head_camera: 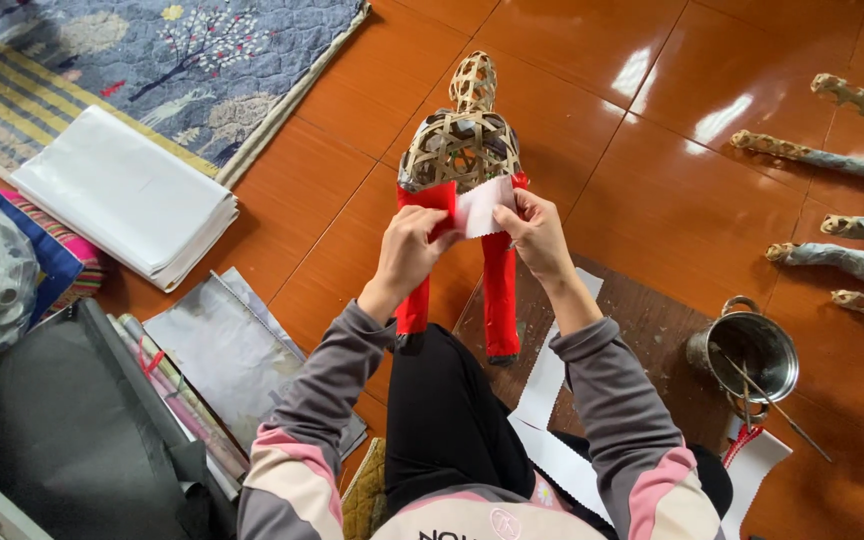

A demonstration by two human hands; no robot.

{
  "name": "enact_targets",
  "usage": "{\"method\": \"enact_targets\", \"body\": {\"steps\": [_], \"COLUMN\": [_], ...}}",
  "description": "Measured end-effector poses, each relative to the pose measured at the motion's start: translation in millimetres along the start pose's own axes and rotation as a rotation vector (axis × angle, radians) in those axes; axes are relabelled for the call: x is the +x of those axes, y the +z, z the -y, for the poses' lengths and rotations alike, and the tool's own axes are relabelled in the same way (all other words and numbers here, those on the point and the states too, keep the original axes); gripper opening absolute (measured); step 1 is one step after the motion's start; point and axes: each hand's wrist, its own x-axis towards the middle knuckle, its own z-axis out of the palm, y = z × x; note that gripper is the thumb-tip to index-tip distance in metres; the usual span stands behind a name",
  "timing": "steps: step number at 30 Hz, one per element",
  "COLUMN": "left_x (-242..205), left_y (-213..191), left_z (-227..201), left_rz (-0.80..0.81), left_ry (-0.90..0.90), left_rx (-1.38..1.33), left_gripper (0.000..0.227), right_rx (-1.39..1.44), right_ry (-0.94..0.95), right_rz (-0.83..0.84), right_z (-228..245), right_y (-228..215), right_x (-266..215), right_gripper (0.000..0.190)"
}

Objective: Wrapping strips of material around animal-shaped frames to create decorative crafts

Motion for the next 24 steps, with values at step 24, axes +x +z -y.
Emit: {"method": "enact_targets", "body": {"steps": [24], "left_x": [10], "left_y": [-2], "left_z": [8], "left_rz": [-0.33], "left_ry": [0.053], "left_rx": [-0.292], "left_gripper": [0.037], "right_rx": [-0.571], "right_ry": [-0.018], "right_rz": [0.08], "right_z": [50], "right_y": [74], "right_x": [27], "right_gripper": [0.021]}}
